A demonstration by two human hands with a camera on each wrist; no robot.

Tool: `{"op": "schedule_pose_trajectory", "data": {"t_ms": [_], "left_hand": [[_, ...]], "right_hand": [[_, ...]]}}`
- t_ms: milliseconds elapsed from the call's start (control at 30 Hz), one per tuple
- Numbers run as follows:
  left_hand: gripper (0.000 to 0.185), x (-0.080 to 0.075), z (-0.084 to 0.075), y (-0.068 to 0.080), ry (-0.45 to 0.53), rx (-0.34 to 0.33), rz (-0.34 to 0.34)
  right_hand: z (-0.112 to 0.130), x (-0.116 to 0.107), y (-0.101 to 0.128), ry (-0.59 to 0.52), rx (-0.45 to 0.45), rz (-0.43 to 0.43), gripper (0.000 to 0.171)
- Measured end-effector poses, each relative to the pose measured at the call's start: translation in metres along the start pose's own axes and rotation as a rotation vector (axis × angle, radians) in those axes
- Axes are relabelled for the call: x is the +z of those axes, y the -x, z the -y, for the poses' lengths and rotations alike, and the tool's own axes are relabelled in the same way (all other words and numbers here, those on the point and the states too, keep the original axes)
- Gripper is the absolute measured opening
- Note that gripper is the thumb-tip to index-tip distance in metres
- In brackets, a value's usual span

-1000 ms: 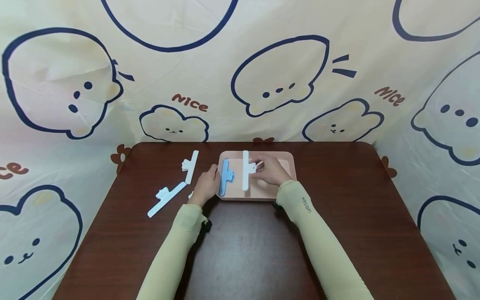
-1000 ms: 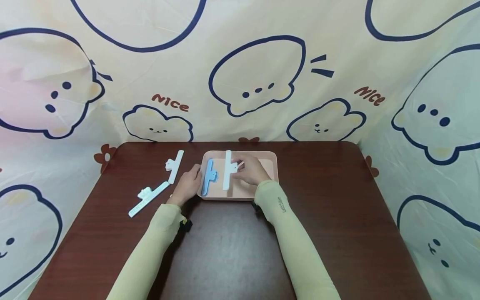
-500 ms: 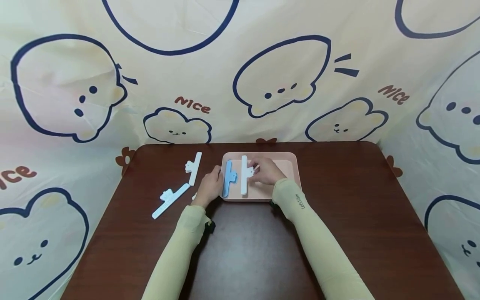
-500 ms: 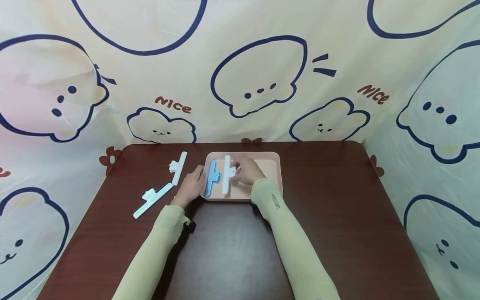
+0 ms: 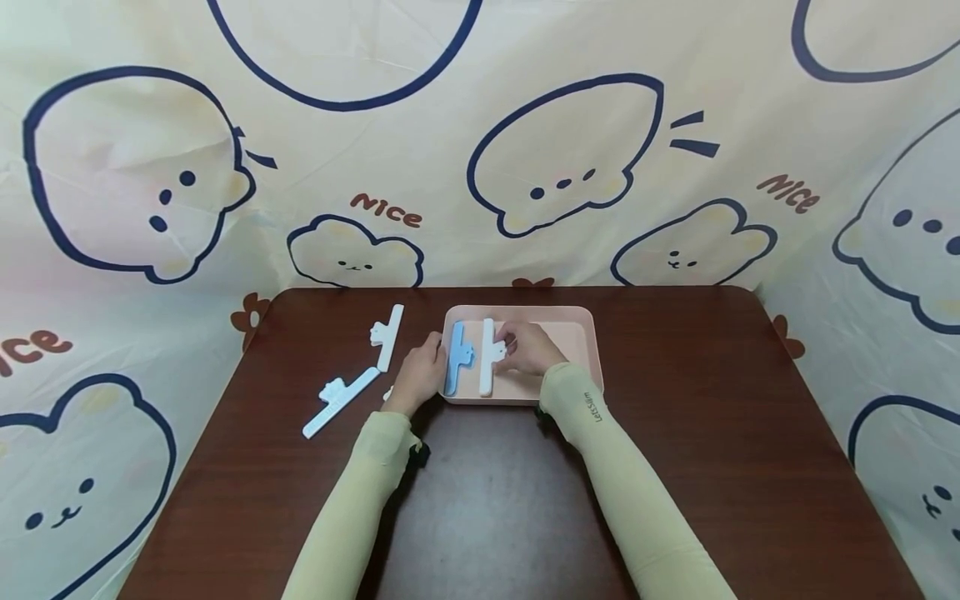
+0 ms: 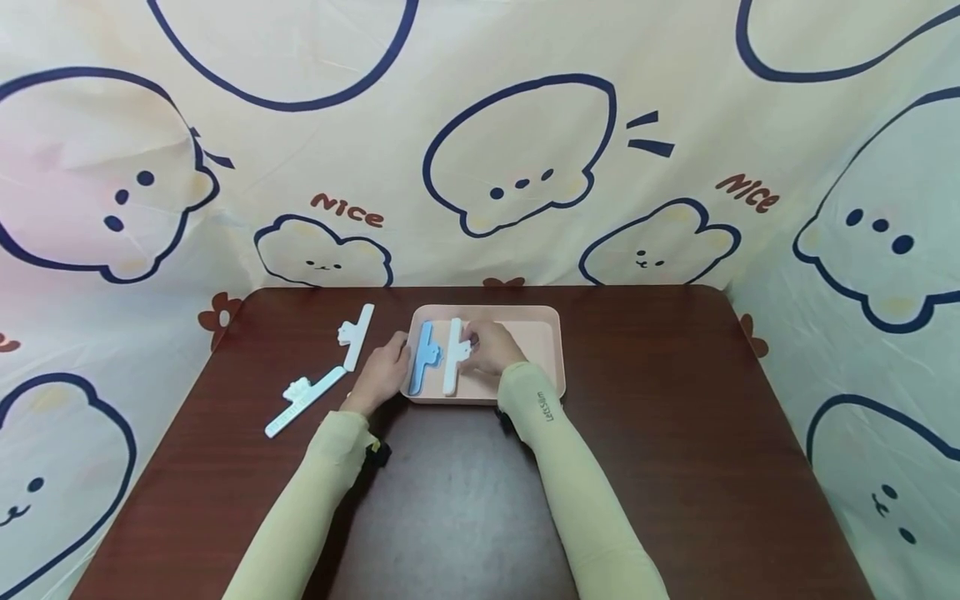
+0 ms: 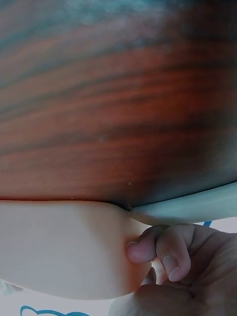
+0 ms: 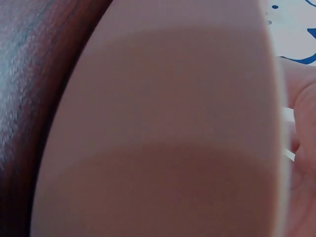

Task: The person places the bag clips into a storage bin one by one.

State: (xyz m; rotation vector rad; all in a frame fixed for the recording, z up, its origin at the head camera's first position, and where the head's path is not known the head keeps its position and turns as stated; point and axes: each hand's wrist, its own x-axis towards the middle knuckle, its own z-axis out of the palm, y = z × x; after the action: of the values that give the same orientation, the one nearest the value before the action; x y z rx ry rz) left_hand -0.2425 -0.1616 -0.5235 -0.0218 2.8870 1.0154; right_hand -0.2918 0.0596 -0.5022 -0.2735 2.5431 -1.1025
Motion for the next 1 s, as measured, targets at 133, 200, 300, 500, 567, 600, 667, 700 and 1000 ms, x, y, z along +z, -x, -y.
{"op": "schedule_pose_trajectory", "data": {"t_ms": [133,200,300,500,567,600,667,700,1000], "left_hand": [[0.041,0.0004,0.0004,0.0007,0.004,-0.004,-0.003],[0.041,0.0006,0.0006,0.0008,0.006,-0.004,-0.003],[0.040,0.0007,0.0008,0.0010,0.009,-0.001,-0.005],[0.040,0.0008,0.0011,0.0013,0.006,0.001,-0.010],[0.040,0.0012,0.0008,0.0013,0.009,-0.002,-0.009],[0.041,0.0012,0.0007,0.0013,0.008,-0.003,-0.007],[0.041,0.0012,0.0005,0.0013,0.009,-0.006,-0.005],[0.041,0.0012,0.0004,0.0012,0.010,-0.007,-0.003],[0.040,-0.0001,0.0009,-0.0001,0.007,-0.007,0.001]], "right_hand": [[-0.0010,0.0032,-0.0017,0.014,-0.004,-0.009,0.044],[-0.0020,0.0048,-0.0029,0.027,-0.008,-0.015,0.044],[-0.0029,0.0064,-0.0041,0.040,-0.015,-0.017,0.043],[-0.0039,0.0080,-0.0042,0.059,-0.015,-0.014,0.042],[-0.0043,0.0086,-0.0041,0.070,-0.016,-0.009,0.042],[-0.0045,0.0087,-0.0039,0.075,-0.017,-0.008,0.041],[-0.0047,0.0092,-0.0036,0.081,-0.019,-0.004,0.040],[-0.0048,0.0095,-0.0033,0.079,-0.020,-0.002,0.040],[-0.0053,0.0099,-0.0026,0.075,-0.041,-0.012,0.041]]}}
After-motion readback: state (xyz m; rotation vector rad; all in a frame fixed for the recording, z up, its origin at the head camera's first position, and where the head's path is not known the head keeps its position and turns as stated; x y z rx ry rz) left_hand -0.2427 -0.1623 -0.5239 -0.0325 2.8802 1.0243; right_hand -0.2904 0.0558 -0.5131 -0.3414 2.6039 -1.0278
